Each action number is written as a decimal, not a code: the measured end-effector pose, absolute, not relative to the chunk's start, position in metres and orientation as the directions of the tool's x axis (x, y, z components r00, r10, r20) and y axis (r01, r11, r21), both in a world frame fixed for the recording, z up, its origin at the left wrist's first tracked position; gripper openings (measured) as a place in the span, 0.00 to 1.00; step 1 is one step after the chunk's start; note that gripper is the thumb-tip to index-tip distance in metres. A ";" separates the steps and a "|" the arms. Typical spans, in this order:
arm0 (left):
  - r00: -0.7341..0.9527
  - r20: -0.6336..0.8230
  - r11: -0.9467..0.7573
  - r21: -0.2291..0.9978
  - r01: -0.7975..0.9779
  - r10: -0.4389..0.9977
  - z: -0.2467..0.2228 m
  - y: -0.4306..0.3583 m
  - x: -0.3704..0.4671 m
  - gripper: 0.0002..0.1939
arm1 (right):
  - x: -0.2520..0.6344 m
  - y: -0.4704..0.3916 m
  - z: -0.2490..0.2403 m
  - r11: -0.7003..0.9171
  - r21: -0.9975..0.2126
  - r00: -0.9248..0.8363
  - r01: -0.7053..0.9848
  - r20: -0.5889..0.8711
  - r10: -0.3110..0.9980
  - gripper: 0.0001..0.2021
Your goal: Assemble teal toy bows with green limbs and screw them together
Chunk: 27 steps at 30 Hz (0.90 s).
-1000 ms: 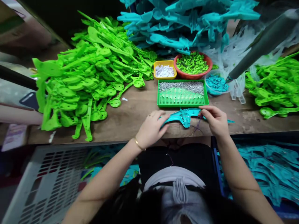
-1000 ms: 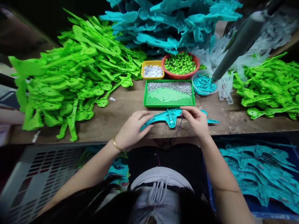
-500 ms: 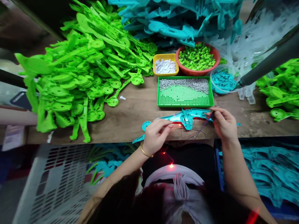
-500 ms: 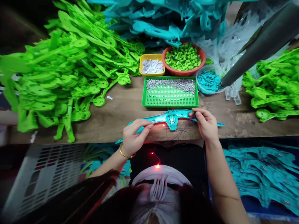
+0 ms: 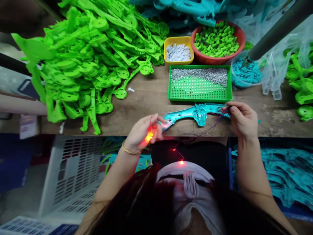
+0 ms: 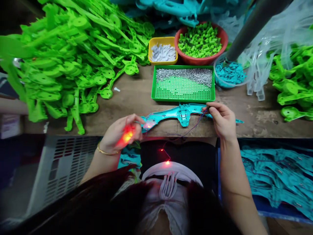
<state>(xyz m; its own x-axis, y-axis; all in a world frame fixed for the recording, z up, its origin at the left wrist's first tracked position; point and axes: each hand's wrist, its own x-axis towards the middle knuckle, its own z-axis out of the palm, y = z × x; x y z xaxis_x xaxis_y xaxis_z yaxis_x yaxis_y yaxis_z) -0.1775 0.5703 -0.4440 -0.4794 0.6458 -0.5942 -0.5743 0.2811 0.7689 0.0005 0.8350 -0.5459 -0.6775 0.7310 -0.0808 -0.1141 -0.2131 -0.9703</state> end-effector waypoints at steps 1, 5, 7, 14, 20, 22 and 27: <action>-0.415 -0.609 0.304 0.743 -0.596 0.676 -0.445 0.563 -0.181 0.16 | 0.000 0.836 -0.545 -0.204 -0.973 -0.677 -0.112 -0.076 0.732 0.10; -0.497 -0.524 0.087 0.744 -0.663 0.692 -0.441 0.546 -0.191 0.17 | 0.001 0.838 -0.538 -0.183 -0.978 -0.687 -0.096 -0.068 0.723 0.12; -0.656 -0.435 -0.088 0.790 -0.606 0.616 -0.436 0.545 -0.192 0.14 | 0.001 0.838 -0.536 -0.167 -0.982 -0.692 -0.086 -0.061 0.719 0.14; -0.643 -0.467 0.094 0.845 -0.526 0.607 -0.441 0.559 -0.178 0.33 | -0.010 0.835 -0.544 -0.080 -0.995 -0.643 -0.065 -0.020 0.765 0.11; -0.669 -0.554 0.077 0.795 -0.602 0.495 -0.469 0.563 -0.177 0.13 | 0.017 0.827 -0.507 0.345 -0.920 -0.572 0.186 0.184 0.799 0.19; -0.705 -0.531 0.052 0.814 -0.579 0.470 -0.475 0.563 -0.174 0.13 | 0.044 0.811 -0.501 0.379 -0.889 -0.611 0.257 0.155 0.776 0.15; -0.750 -0.451 0.042 0.868 -0.495 0.483 -0.486 0.565 -0.161 0.17 | 0.058 0.731 -0.557 0.136 -0.854 -0.839 0.503 -0.444 0.313 0.15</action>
